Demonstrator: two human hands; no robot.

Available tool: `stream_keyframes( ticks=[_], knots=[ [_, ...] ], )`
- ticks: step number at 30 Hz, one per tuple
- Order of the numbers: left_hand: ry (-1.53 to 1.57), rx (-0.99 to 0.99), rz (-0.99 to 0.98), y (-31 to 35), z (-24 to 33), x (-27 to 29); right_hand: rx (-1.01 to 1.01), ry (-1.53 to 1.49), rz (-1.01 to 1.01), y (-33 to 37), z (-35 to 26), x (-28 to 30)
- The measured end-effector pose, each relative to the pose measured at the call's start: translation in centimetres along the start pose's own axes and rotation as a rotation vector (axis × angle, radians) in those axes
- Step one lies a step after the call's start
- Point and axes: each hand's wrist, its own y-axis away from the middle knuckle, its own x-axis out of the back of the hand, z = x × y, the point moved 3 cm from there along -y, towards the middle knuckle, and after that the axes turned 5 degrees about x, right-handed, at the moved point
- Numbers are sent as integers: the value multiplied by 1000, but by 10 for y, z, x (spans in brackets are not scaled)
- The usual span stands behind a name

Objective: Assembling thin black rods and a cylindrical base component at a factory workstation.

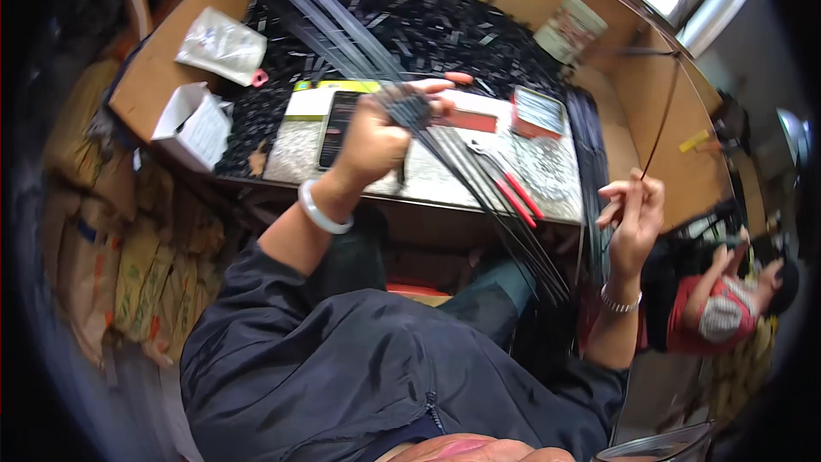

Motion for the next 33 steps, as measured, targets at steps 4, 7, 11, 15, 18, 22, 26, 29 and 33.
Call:
stream_keyframes(
  ticks=[4, 7, 11, 15, 18, 22, 26, 29, 33],
  knots=[
    [28, -54, -50, -4, -11, 4, -238, 144, 95, -17, 66, 87],
    [-14, -83, -134, -10, -7, -6, -359, 438, 139, 11, 163, 154],
    [1, -59, -166, -9, -4, -19, -274, 1112, -50, 33, 195, 172],
    [20, 32, -262, -10, -1, -42, 79, 1045, -164, 18, 107, 89],
    [8, 26, -210, -11, -14, -56, -366, -240, -576, 40, 39, -9],
    [-345, -291, -185, -14, -9, -64, -661, -596, -752, 80, -12, -69],
    [-388, -304, -86, -8, -23, -56, -696, -427, -569, 86, -18, -64],
    [-604, -234, -187, 4, -77, -39, -588, -359, -496, 86, -16, -56],
    [-795, -586, -204, -31, -98, -6, -448, -215, -478, 113, 10, -63]
  ],
)
